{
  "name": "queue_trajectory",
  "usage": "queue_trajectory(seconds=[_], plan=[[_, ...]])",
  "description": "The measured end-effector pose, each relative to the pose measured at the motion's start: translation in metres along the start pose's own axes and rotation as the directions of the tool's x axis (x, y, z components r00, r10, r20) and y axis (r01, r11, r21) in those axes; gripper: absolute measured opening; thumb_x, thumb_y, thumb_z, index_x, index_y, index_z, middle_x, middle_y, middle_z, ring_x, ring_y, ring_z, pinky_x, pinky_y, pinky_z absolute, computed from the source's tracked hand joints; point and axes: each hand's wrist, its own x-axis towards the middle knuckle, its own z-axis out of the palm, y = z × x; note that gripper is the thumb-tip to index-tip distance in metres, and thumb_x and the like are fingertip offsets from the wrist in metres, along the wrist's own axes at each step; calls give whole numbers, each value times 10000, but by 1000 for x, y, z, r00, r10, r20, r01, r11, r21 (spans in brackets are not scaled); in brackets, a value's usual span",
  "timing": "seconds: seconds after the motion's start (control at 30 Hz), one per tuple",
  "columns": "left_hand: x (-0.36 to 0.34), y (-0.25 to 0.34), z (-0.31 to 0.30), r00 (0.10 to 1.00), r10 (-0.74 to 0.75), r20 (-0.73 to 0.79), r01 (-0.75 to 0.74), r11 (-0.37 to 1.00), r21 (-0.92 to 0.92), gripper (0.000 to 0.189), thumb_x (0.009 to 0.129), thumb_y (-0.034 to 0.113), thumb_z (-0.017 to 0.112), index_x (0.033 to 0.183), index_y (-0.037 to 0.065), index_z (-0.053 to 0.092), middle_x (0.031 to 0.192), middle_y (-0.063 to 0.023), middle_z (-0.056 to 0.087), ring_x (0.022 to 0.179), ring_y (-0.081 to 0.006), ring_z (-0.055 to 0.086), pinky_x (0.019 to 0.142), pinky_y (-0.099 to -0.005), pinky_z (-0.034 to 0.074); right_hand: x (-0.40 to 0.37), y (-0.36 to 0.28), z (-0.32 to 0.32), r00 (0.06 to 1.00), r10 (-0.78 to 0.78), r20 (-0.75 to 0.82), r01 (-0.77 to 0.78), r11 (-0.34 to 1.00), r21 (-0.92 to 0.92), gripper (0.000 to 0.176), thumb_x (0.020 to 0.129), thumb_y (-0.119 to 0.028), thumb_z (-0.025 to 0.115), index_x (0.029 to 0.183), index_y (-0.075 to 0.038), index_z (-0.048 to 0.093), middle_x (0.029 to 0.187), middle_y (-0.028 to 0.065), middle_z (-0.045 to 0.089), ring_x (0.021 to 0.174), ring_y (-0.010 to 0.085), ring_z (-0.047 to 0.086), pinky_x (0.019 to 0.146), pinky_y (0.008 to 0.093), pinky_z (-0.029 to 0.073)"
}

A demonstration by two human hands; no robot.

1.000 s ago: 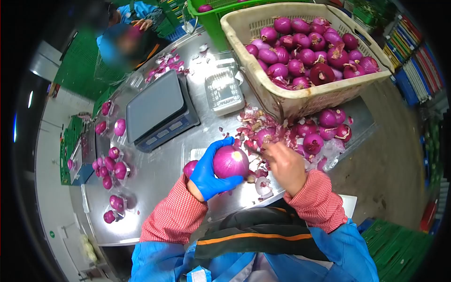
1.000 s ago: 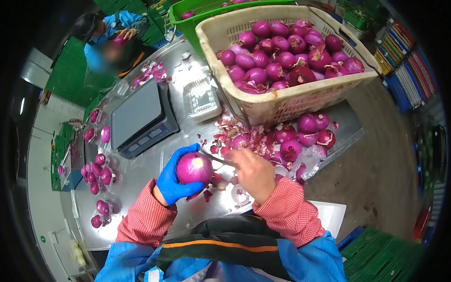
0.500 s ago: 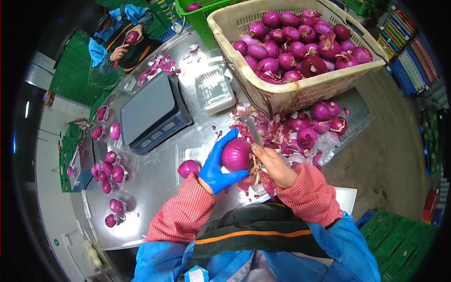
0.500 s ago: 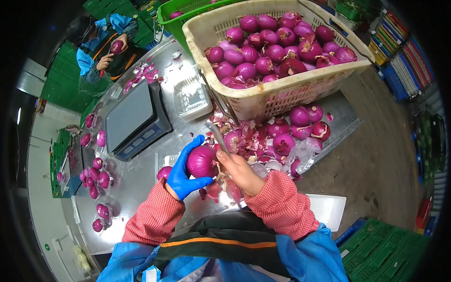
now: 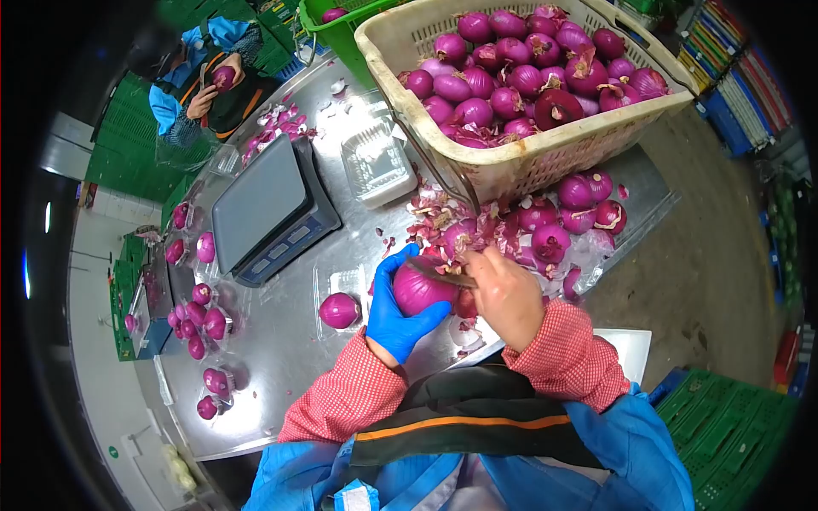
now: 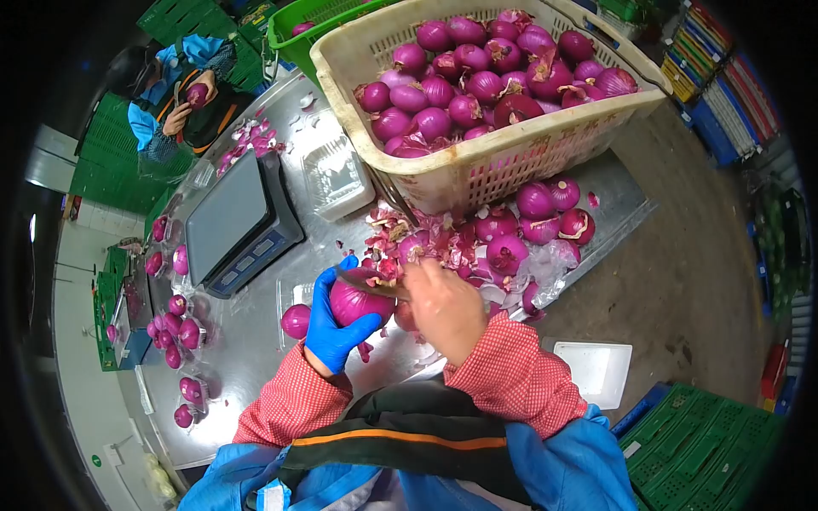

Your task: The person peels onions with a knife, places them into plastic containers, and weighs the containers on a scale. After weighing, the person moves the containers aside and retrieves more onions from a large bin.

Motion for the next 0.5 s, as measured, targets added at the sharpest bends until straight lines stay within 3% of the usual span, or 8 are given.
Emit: queue_trajectory(seconds=[0.07, 0.17, 0.23, 0.3, 0.33, 0.37, 0.47, 0.5], plan=[[1, 4, -1, 998, 63, -7, -63, 998, 13, 860, 670, 118, 851, 1362, 34, 347, 1423, -154, 422, 1285, -262, 466, 1083, -384, 395, -9, 18, 10, 997, 72, -12, -72, 997, -13, 278, 812, -82, 638, 1084, -32, 605, 919, 117, 597, 730, 279, 648, 626, 381, 528], [4, 4, -5, 998, 53, -13, -53, 998, 35, 873, 670, 114, 854, 1373, 34, 342, 1414, -152, 423, 1288, -261, 462, 1090, -381, 386, -9, 8, -3, 999, 15, -48, -11, 995, 101, 359, 816, -108, 655, 1164, -45, 591, 925, 117, 599, 706, 301, 645, 612, 405, 517], [6, 0, -2, 1000, -3, 8, 3, 1000, 27, 897, 663, 121, 861, 1388, 38, 340, 1402, -144, 430, 1287, -256, 459, 1093, -378, 383, -1, 1, -8, 994, 107, -3, -98, 924, 370, 400, 855, -156, 675, 1217, -26, 564, 1023, 137, 625, 824, 296, 669, 719, 368, 522], [1, -10, -6, 1000, -2, 26, -1, 995, 97, 907, 660, 123, 863, 1395, 37, 339, 1404, -141, 426, 1285, -254, 460, 1090, -372, 388, 7, 0, 4, 980, 197, 40, -175, 738, 652, 404, 877, -179, 678, 1222, -9, 554, 1095, 154, 632, 904, 287, 674, 791, 350, 517], [-1, -17, -12, 1000, 1, 7, -2, 988, 155, 923, 648, 163, 873, 1396, 28, 349, 1386, -148, 447, 1262, -258, 483, 1073, -371, 412, 9, -2, -3, 958, 216, 189, -286, 669, 686, 400, 905, -191, 658, 1238, -2, 540, 1141, 177, 635, 995, 268, 658, 867, 338, 491], [-1, -22, -23, 1000, -4, -28, 11, 970, 244, 923, 656, 169, 872, 1401, 29, 345, 1402, -152, 435, 1280, -261, 470, 1082, -376, 401, 6, 6, 11, 977, 162, 137, -211, 720, 661, 382, 890, -177, 665, 1215, -7, 556, 1066, 177, 653, 961, 282, 658, 832, 358, 501], [1, -52, -76, 988, 11, -157, 56, 909, 413, 939, 669, 215, 874, 1413, 19, 336, 1419, -170, 431, 1288, -284, 476, 1084, -392, 406, -2, 1, 13, 961, 177, 211, -265, 807, 528, 320, 875, -172, 667, 1135, 1, 595, 993, 186, 659, 876, 313, 656, 777, 369, 504], [4, -48, -91, 967, -50, -251, 171, 858, 484, 953, 667, 225, 875, 1423, 17, 333, 1402, -172, 455, 1254, -289, 510, 1056, -395, 439, -6, 2, 20, 953, 173, 248, -283, 802, 526, 321, 879, -179, 663, 1135, 3, 596, 986, 188, 660, 875, 317, 655, 773, 369, 504]])
